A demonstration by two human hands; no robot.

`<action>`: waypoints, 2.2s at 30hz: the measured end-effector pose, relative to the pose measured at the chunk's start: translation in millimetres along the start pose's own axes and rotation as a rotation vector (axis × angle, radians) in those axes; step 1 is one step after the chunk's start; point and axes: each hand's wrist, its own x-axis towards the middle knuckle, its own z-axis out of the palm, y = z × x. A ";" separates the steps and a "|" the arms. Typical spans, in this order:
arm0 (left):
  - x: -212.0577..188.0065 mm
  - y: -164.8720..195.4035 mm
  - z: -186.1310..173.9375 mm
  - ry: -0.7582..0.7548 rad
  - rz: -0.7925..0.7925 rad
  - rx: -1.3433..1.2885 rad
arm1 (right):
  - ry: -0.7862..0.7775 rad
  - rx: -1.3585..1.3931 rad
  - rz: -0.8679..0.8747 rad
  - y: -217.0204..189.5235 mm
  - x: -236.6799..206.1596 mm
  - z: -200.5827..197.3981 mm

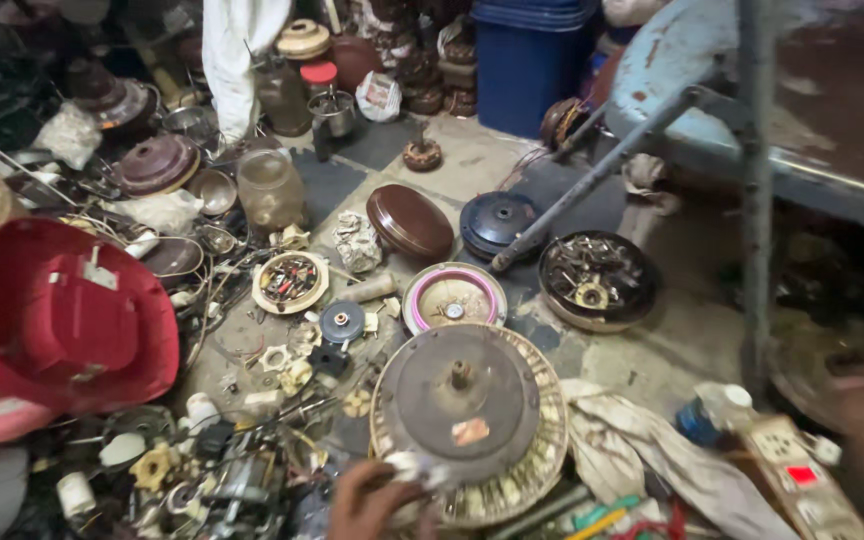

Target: The person sits on the floor of a cluttered repair workshop and works on a ceiling fan motor. They handle a small switch and copper wire, use a screwdriver on the motor housing, reposition the fan unit, and fit components onto the motor at the end.

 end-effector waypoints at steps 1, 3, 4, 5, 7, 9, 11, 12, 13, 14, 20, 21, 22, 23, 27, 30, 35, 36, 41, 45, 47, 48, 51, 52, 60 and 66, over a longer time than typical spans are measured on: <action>-1.7 30.9 3.0 0.063 0.080 0.036 | -0.087 0.089 0.093 -21.4 -41.2 5.9; -0.2 84.4 6.2 0.157 0.214 0.114 | -0.498 0.038 0.279 -64.5 -124.1 22.5; 6.0 100.4 1.5 0.144 0.302 0.076 | -0.727 -0.185 0.252 -85.5 -160.5 28.0; 8.5 115.0 -4.2 0.128 0.382 0.038 | -0.724 0.183 0.029 -106.5 -190.4 36.9; 5.6 136.8 -17.7 0.080 0.444 0.013 | -0.753 0.321 -0.129 -141.2 -219.4 43.9; 3.5 147.2 -27.7 0.023 0.403 0.043 | -0.752 0.256 0.050 -166.8 -223.3 46.5; 6.3 148.3 -33.1 0.052 0.414 0.045 | -0.763 0.295 -0.041 -182.8 -219.5 51.0; 6.4 146.5 -37.4 0.063 0.413 0.051 | -0.771 0.364 -0.218 -187.3 -215.2 54.3; 7.9 144.0 -41.3 0.030 0.397 0.051 | -0.776 0.432 -0.396 -190.6 -211.6 59.3; 9.1 142.7 -44.3 -0.006 0.377 0.049 | -0.794 0.379 -0.248 -193.0 -209.9 65.6; 34.9 141.2 -66.5 -0.230 0.259 -0.172 | -0.787 0.135 -0.016 -188.4 -192.7 99.2; 42.2 140.6 -70.2 -0.273 0.228 -0.206 | -0.800 0.148 0.040 -186.2 -188.3 106.9; 55.9 138.4 -70.1 -0.246 0.174 -0.211 | -0.809 0.162 0.092 -183.6 -184.4 113.2; 70.0 136.0 -68.8 -0.220 0.121 -0.215 | -0.796 0.161 0.023 -180.7 -182.0 117.4; 133.9 120.9 -49.1 -0.113 0.101 -0.135 | -0.786 0.189 -0.214 -172.6 -172.9 131.3; 172.6 111.6 -27.5 -0.247 0.166 -0.201 | -0.813 0.246 -0.271 -170.5 -168.7 136.0; 191.0 104.5 -18.5 -0.376 0.144 -0.205 | -0.839 0.237 -0.162 -169.3 -167.8 144.6; 189.2 104.9 -19.4 -0.348 0.168 -0.187 | -0.840 0.241 -0.142 -169.2 -168.6 145.9; 186.6 104.4 -21.2 -0.314 0.197 -0.148 | -0.838 0.289 -0.148 -171.0 -171.1 149.3; 189.5 91.9 -10.4 -0.380 0.057 -0.205 | -0.822 0.235 -0.056 -174.5 -163.3 151.0; 191.3 79.7 -3.3 -0.427 0.010 -0.361 | -0.803 0.194 -0.017 -176.0 -157.9 153.3; 192.7 72.8 -0.1 -0.448 -0.013 -0.439 | -0.783 0.183 -0.045 -176.3 -154.2 154.1; 199.5 52.2 2.8 -0.395 -0.095 -0.760 | -0.752 0.206 -0.083 -177.4 -147.1 158.2; 201.3 47.9 2.1 -0.348 -0.119 -0.792 | -0.747 0.224 -0.087 -177.7 -146.1 159.6; 190.4 80.2 -15.4 -0.347 0.163 -0.483 | -0.749 0.293 -0.062 -174.7 -142.7 168.1; 190.7 103.8 -21.5 -0.376 0.165 -0.246 | -0.806 0.330 0.055 -166.2 -127.4 178.3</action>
